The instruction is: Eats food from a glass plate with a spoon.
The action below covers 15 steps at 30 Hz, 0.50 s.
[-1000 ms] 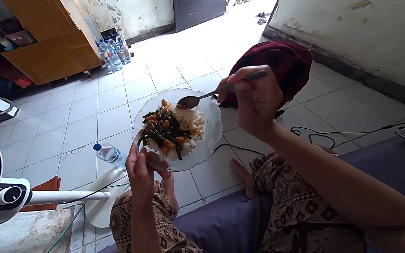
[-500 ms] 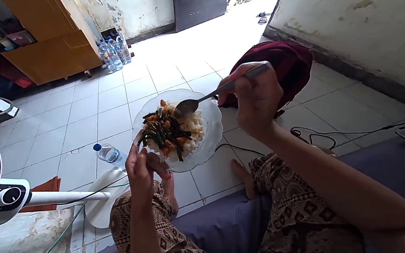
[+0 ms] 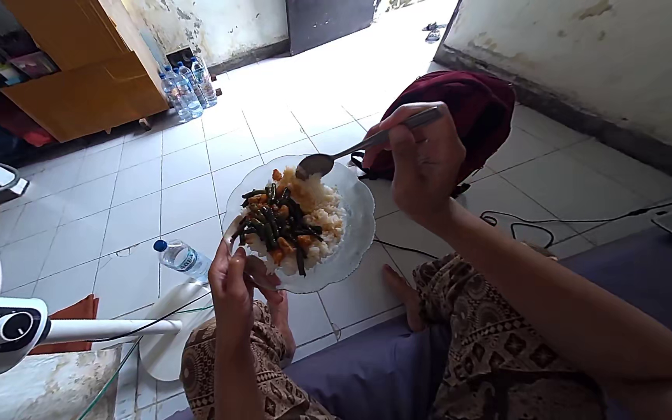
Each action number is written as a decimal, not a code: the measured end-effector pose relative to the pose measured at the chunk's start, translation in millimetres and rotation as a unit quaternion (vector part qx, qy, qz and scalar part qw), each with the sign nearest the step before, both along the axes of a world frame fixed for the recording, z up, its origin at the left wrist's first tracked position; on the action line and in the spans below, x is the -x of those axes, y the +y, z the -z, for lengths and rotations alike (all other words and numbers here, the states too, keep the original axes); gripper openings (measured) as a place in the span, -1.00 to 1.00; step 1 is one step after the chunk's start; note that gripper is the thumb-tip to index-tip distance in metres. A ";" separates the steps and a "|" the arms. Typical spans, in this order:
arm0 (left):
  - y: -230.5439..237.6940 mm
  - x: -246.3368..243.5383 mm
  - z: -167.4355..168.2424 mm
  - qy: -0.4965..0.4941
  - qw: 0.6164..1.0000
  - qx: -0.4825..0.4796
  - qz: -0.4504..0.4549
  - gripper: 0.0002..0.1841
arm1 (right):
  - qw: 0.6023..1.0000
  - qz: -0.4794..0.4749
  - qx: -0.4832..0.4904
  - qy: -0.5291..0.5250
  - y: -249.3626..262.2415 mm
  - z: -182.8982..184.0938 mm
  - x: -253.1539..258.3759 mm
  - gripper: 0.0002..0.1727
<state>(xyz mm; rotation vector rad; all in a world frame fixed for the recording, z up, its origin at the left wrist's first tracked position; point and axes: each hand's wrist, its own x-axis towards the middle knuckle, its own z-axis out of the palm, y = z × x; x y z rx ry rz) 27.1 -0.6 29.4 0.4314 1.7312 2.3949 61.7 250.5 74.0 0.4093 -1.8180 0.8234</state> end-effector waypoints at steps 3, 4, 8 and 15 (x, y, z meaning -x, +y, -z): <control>0.3 1.1 0.7 0.001 1.000 -0.009 -0.007 -0.63 | 1.000 -0.013 0.004 -0.004 -4.0 -0.7 -2.0 -0.82; 0.1 1.8 1.1 0.003 1.000 -0.008 -0.007 -0.64 | 1.000 -0.023 0.011 -0.002 -4.9 -1.4 -3.2 -0.82; -1.7 1.5 0.7 0.010 1.000 -0.002 -0.007 -0.62 | 0.998 -0.046 0.035 0.026 -4.4 -5.2 -4.7 -0.86; -1.2 -1.4 -1.4 0.009 1.000 0.000 0.016 -0.60 | 0.999 -0.035 0.016 0.011 3.2 3.1 4.0 -0.83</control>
